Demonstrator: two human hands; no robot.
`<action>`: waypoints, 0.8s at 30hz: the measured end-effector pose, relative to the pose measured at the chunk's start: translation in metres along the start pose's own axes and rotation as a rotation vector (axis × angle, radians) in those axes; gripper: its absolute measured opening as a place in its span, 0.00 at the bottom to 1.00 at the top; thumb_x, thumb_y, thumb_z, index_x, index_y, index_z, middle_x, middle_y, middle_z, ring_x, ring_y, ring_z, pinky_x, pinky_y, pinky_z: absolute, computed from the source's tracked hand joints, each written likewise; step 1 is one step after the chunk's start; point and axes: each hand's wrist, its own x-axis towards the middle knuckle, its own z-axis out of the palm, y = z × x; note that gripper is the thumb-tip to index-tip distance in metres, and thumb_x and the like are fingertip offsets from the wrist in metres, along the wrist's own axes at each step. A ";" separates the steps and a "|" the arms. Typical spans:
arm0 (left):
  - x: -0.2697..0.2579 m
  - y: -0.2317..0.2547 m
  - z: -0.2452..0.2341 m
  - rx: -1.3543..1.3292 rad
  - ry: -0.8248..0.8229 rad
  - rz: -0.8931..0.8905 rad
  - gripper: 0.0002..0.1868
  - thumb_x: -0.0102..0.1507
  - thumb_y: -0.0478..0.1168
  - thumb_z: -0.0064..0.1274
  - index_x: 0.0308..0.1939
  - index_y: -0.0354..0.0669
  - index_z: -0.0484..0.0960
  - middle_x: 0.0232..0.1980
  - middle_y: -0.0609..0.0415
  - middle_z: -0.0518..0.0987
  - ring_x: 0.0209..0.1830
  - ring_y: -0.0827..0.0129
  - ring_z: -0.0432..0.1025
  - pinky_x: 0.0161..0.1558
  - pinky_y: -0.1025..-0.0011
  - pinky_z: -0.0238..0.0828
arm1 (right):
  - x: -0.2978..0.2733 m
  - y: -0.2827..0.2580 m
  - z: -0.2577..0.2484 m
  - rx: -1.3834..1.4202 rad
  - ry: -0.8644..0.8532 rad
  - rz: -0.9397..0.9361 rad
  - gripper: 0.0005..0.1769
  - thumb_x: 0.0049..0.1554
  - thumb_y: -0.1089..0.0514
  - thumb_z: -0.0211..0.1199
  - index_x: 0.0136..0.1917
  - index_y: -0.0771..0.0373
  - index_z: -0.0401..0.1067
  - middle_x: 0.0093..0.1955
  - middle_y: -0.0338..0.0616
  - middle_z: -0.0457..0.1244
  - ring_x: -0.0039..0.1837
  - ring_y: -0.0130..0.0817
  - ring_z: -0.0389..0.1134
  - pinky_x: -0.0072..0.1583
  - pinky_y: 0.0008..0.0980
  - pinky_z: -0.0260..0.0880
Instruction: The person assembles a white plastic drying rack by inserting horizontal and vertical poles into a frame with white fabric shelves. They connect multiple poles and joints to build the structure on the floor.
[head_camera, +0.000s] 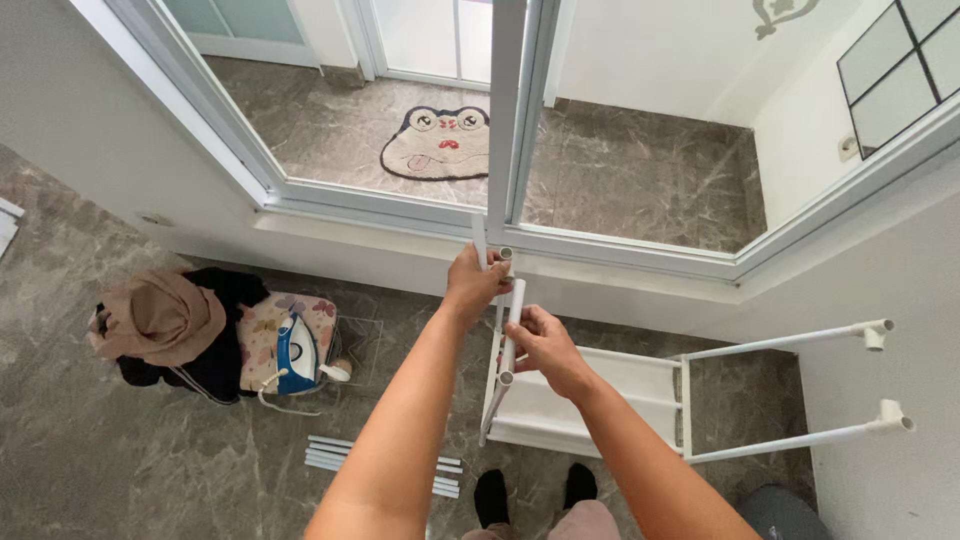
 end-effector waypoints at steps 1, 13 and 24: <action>-0.001 0.000 0.001 0.011 -0.002 -0.001 0.11 0.62 0.31 0.57 0.46 0.36 0.73 0.45 0.52 0.77 0.38 0.71 0.78 0.39 0.69 0.86 | 0.000 0.000 0.000 -0.003 -0.001 0.003 0.19 0.62 0.54 0.58 0.62 0.67 0.64 0.46 0.43 0.64 0.41 0.35 0.73 0.45 0.40 0.81; 0.006 -0.006 -0.003 0.141 -0.048 0.038 0.13 0.63 0.36 0.59 0.49 0.37 0.77 0.42 0.54 0.79 0.37 0.72 0.76 0.38 0.70 0.82 | 0.007 -0.010 0.004 -0.044 -0.043 0.053 0.22 0.62 0.53 0.57 0.65 0.66 0.65 0.45 0.46 0.65 0.40 0.37 0.73 0.44 0.41 0.81; 0.005 0.018 -0.008 0.246 -0.131 -0.017 0.12 0.62 0.35 0.58 0.48 0.38 0.75 0.43 0.55 0.78 0.40 0.70 0.77 0.43 0.66 0.85 | 0.009 -0.015 0.004 -0.048 -0.063 0.099 0.21 0.63 0.50 0.55 0.63 0.66 0.66 0.43 0.44 0.63 0.41 0.37 0.72 0.46 0.43 0.80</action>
